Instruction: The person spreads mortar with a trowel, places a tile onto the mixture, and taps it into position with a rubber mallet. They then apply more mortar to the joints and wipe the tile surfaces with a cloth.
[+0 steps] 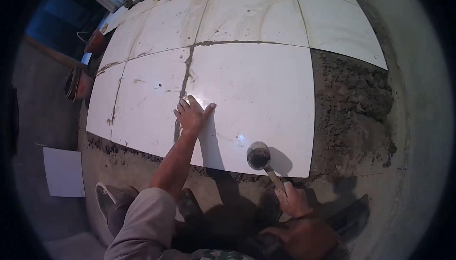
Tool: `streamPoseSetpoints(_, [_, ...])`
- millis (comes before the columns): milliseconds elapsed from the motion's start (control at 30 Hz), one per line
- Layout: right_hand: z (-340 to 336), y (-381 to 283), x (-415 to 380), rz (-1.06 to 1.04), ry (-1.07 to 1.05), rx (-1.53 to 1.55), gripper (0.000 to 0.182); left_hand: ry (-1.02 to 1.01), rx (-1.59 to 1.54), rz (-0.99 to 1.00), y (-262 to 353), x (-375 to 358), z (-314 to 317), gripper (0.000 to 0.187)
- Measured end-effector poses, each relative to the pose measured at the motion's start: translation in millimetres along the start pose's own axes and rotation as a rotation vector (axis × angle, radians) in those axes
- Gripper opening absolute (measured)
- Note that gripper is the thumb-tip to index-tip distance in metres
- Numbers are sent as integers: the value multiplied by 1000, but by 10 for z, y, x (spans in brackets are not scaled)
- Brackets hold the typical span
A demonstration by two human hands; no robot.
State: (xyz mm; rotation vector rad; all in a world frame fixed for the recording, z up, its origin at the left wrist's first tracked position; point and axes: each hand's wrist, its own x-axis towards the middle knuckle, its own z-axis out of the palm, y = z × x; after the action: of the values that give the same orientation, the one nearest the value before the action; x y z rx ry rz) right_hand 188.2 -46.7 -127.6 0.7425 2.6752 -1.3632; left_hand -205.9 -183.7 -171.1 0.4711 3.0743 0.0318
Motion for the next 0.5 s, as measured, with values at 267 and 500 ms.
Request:
streamPoseSetpoints(267, [237,43,-252,142,-14,48,31,-71,-41,9,-100,47,-137,85])
streamPoseSetpoints(500, [11,-114,125,62,11,79,25,-8,56,188,-10,804,-68,69])
